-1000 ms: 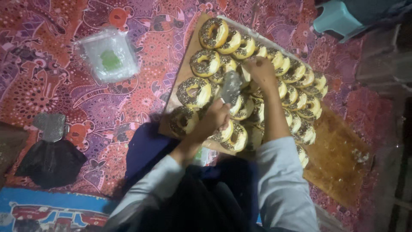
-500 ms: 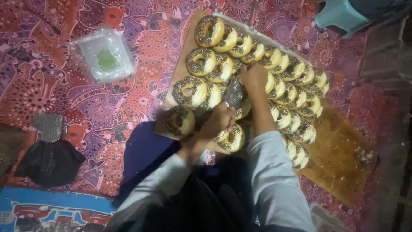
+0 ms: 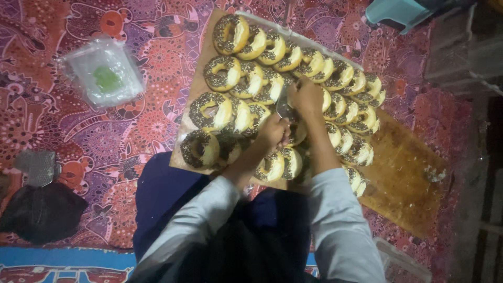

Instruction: The person grates a white topping onto ring-shaped pastries arranged on a wooden board, then individually wraps each pastry in a clear plastic bag and places it into a crate.

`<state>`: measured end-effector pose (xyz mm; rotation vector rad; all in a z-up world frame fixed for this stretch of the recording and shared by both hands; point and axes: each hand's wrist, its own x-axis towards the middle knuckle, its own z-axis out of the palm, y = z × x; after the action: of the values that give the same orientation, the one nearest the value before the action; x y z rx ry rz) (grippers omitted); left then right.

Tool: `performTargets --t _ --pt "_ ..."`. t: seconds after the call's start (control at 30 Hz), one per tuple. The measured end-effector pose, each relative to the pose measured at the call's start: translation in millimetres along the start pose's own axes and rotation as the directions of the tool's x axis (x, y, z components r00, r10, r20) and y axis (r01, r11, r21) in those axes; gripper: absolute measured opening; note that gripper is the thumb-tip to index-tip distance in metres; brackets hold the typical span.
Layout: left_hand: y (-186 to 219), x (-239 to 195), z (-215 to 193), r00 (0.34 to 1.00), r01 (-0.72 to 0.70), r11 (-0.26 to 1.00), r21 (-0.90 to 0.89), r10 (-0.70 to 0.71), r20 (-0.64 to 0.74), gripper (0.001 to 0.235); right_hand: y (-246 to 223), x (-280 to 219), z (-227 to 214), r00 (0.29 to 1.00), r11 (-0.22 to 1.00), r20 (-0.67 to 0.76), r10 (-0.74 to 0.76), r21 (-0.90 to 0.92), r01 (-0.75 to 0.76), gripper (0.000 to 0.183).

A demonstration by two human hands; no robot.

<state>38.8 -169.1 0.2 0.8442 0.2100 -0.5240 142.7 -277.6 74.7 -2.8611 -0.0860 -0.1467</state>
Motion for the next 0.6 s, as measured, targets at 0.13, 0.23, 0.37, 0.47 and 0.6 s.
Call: performTargets --t 0.13,0.23,0.37,0.47,0.6 --pt "-30 -3 -16 0.999 -0.038 0.999 0.036 0.039 -0.021 0.012 10 6 36 0.999 0.998 -0.039 0.037 -0.054 -0.039 0.031" --pt "-44 -30 -28 0.805 -0.474 0.433 0.767 0.565 0.178 0.005 13 16 39 0.997 0.995 -0.061 0.046 -0.084 -0.051 0.032" --pt "-45 -55 -25 0.608 -0.616 -0.007 0.787 0.631 0.482 0.017 19 25 3 0.994 0.993 -0.079 -0.078 0.087 0.085 0.028" --pt "-45 -53 -6 0.986 -0.137 0.981 -0.139 0.149 0.078 0.018 30 15 -31 0.982 0.952 0.085 0.170 0.243 -0.186 0.033" --pt "-19 -7 28 0.987 -0.143 0.979 0.143 0.131 0.090 0.019 37 3 -59 0.994 0.986 0.033 0.103 0.131 -0.107 0.033"
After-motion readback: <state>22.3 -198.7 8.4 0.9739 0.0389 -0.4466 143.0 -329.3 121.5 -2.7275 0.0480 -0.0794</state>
